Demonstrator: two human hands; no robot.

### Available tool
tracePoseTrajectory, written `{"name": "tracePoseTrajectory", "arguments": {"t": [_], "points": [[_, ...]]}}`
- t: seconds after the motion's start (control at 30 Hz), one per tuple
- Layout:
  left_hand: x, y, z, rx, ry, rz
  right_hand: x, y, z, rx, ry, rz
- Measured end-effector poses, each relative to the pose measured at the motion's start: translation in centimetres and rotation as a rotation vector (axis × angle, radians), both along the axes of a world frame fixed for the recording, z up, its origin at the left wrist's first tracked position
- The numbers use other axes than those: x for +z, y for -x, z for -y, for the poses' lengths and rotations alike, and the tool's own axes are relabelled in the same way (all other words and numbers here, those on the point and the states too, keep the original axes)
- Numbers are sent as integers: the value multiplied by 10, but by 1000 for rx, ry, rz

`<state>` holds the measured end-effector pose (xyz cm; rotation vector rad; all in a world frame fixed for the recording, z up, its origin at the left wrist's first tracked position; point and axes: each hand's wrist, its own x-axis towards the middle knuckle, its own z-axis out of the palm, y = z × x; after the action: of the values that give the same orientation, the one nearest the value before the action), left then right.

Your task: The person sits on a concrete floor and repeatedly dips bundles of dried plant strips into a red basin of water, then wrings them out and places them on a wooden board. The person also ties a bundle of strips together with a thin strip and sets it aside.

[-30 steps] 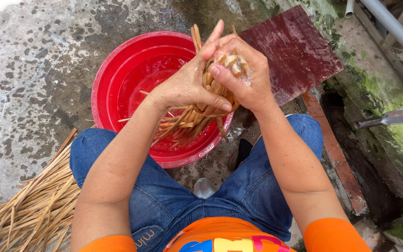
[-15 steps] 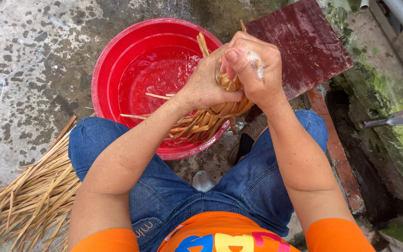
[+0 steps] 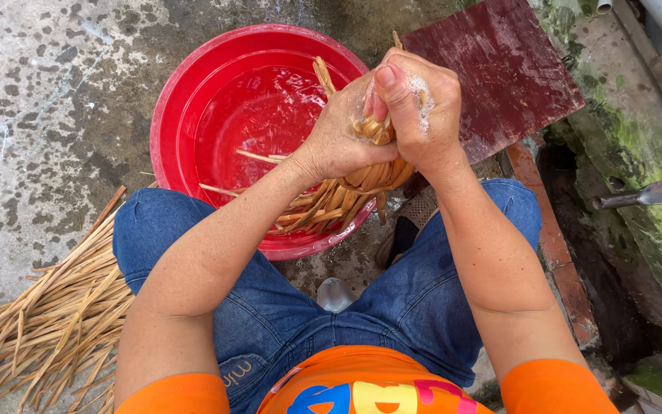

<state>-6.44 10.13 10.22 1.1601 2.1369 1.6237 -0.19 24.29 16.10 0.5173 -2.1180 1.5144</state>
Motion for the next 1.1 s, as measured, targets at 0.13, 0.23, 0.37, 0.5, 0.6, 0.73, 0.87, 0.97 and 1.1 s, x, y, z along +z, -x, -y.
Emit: {"name": "tracePoseTrajectory", "arguments": {"t": [0.13,0.23,0.37,0.5,0.6,0.73,0.87,0.97,1.1], "points": [[3,0,0,8,7,-10,-3,3,0,-31,3,14],[9,3,2,2,31,69,-2,6,-2,66,106,57],[17,11,6,-131,75,73,5,7,-8,267,79,-1],[16,11,10,-161,50,157,7,6,-7,364,45,-7],[12,9,12,-172,29,211,5,4,0,247,80,122],[6,11,13,-161,-71,88,5,3,3,162,-44,-22],[2,10,11,-112,-54,-36,8,3,5,115,-82,-88],[0,10,10,-108,-82,-95,8,2,6,84,-95,-91],[-3,10,11,-94,-59,-109,6,1,6,73,-83,-74]]}}
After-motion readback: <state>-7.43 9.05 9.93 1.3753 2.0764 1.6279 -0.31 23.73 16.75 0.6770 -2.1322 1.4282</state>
